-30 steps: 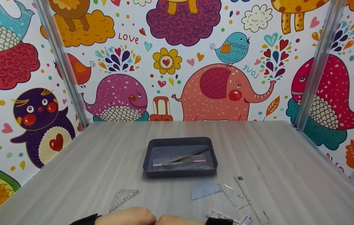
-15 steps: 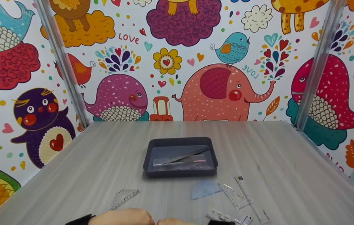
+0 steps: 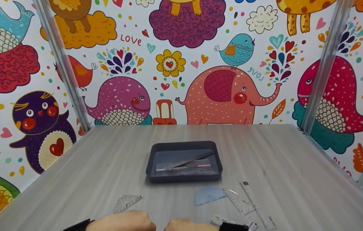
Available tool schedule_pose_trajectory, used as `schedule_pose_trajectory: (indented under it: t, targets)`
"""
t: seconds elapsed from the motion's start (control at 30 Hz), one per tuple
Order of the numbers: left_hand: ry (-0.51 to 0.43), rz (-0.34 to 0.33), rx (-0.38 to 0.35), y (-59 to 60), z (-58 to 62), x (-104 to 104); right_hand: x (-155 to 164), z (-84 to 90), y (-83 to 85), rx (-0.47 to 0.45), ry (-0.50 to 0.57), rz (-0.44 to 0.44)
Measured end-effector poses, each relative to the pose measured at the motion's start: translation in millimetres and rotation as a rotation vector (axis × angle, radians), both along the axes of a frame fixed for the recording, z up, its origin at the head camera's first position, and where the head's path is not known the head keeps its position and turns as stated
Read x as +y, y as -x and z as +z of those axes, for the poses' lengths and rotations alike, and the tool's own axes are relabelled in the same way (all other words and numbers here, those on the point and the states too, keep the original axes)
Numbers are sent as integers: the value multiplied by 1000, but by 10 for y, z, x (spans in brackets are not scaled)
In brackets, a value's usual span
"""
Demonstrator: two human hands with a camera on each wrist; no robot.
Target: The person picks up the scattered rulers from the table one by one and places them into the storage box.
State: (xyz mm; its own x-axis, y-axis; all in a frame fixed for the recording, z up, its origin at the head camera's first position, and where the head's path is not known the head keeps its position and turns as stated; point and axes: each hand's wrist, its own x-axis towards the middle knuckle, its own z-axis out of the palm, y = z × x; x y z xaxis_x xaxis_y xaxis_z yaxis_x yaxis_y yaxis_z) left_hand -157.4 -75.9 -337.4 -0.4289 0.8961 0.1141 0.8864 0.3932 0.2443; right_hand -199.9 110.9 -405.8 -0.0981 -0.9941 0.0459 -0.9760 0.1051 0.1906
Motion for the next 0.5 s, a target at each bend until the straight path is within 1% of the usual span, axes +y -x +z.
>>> schedule_pose_trajectory:
  t: [0.03,0.07,0.13,0.2,0.27,0.3,0.37,0.43,0.5]
  targets:
    - [79,60,-63,74,-59,9,14,4,10,52,-9,13]
    - [100,57,-56,134,-130,10,31,11,19,71,-13,16]
    - [108,20,-12,230,-228,9,67,29,27,22,13,-23]
    - [141,12,92,297,-264,32,114,67,26,-46,54,-112]
    - [150,43,207,340,-262,59,168,119,24,-123,112,-227]
    - [147,67,266,354,-250,73,198,147,26,-133,145,-276]
    - [120,123,370,384,-216,100,270,217,34,-92,192,-345]
    - [57,172,460,423,-183,113,358,305,59,-80,231,-387]
    - [-20,206,502,482,-152,110,451,409,98,-55,263,-428]
